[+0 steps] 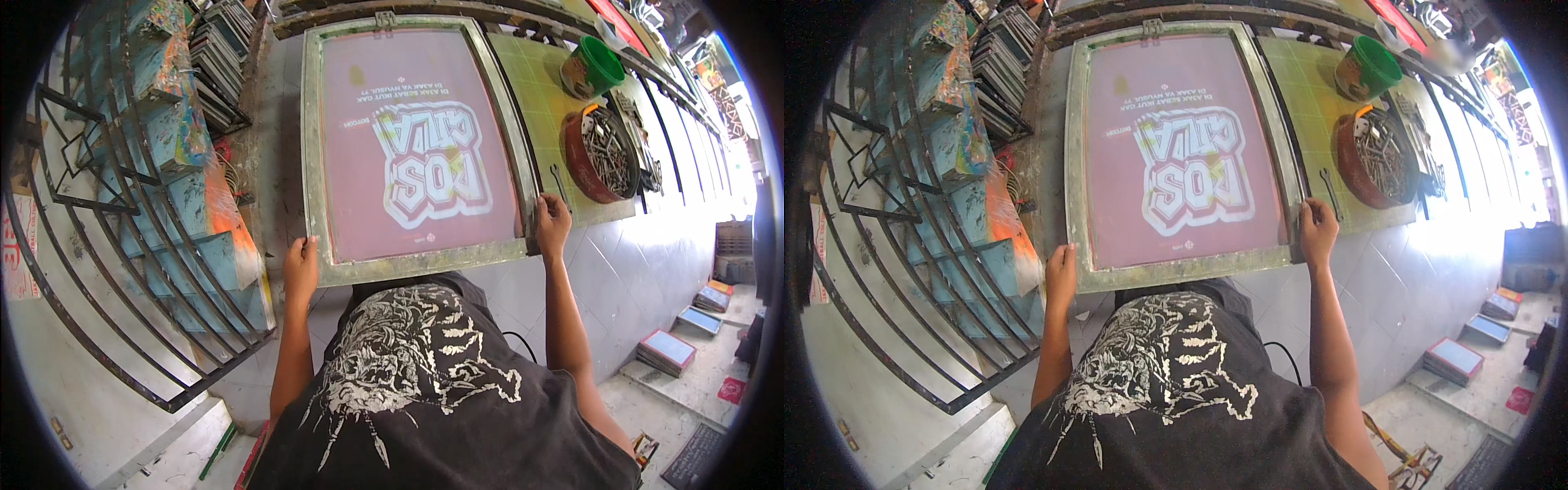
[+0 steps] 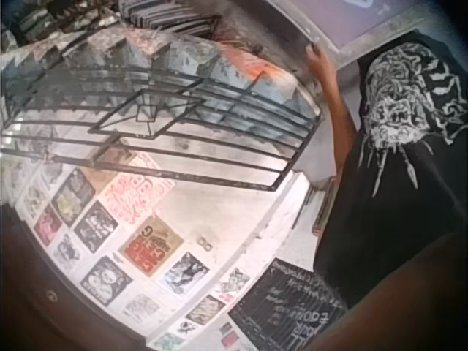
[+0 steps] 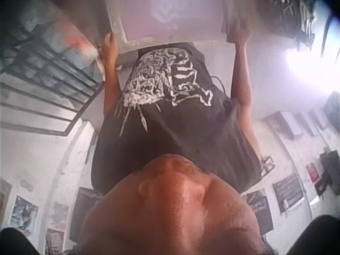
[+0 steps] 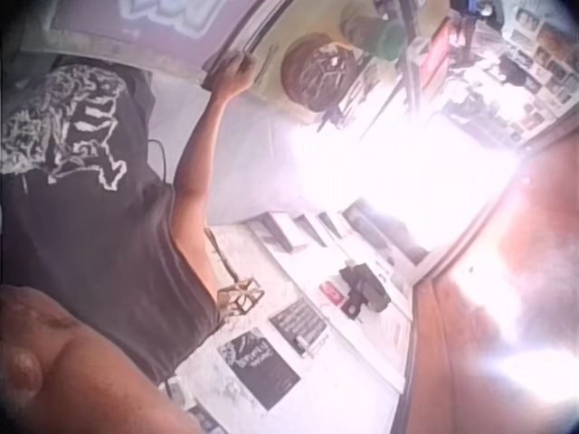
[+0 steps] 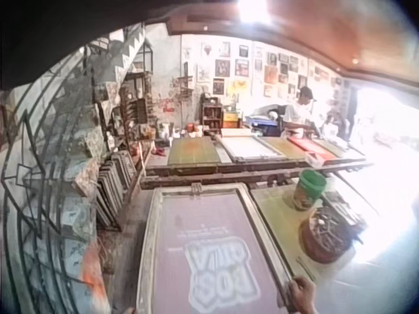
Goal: The person prepares a screen-printing frame by picking up hardware from a tray and using a tool to tighten a bracket onto the wooden frame before lifting the screen to reveal a printed red shirt.
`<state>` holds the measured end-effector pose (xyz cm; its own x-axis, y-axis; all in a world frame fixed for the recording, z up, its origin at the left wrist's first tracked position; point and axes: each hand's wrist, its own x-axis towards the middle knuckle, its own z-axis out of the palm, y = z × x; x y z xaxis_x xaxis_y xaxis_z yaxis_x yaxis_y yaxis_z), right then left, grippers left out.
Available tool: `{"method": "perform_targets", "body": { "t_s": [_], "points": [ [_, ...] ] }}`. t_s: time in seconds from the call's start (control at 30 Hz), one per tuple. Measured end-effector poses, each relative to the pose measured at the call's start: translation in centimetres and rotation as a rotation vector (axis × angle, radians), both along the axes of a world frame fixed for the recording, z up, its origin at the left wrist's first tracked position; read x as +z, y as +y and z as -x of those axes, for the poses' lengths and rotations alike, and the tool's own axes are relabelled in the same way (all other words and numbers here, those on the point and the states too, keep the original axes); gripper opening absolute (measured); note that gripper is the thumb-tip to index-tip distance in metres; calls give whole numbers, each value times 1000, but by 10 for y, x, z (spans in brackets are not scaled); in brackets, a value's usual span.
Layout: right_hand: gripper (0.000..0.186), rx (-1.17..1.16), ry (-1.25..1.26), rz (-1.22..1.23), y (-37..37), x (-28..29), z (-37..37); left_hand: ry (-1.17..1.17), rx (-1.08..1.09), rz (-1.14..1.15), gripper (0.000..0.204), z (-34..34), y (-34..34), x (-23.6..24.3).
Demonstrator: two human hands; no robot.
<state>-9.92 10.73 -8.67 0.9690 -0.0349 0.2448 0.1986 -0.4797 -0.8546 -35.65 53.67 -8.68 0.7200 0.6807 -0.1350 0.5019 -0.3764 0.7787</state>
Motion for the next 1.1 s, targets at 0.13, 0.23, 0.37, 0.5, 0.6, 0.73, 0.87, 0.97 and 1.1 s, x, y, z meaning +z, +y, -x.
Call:
{"method": "perform_targets", "body": {
  "t_s": [0.13, 0.23, 0.37, 0.5, 0.6, 0.73, 0.87, 0.97, 1.1],
  "points": [
    [16, 44, -8, -6, 0, -1, 1, 104, 0, -33, 37, -8, -6, -4],
    [16, 35, -12, 42, 4, 0, 5, -42, 44, 72, 37, -9, -14, -1],
    [16, 31, 28, 23, -1, -3, 3, -10, 31, 73, 37, -10, -14, -3],
    [17, 35, 69, -9, 4, 2, 3, -2, 47, 67, 36, -12, -14, 1],
    [17, 32, 83, -15, 5, 2, 2, -19, 51, 23, 34, -14, -15, 3],
    [16, 2, 95, 59, 8, 7, 4, 32, 73, -114, 30, -11, -11, -3],
    [15, 13, 51, 94, -1, 0, 1, -75, 139, -214, 26, -16, 6, -1],
    [14, -6, 79, 71, -2, 0, 2, -219, 85, -197, 28, -54, 21, 17],
    [13, 23, 62, 73, 5, 7, -1, -342, -64, -247, 34, -134, 62, 46]
  ]
}}
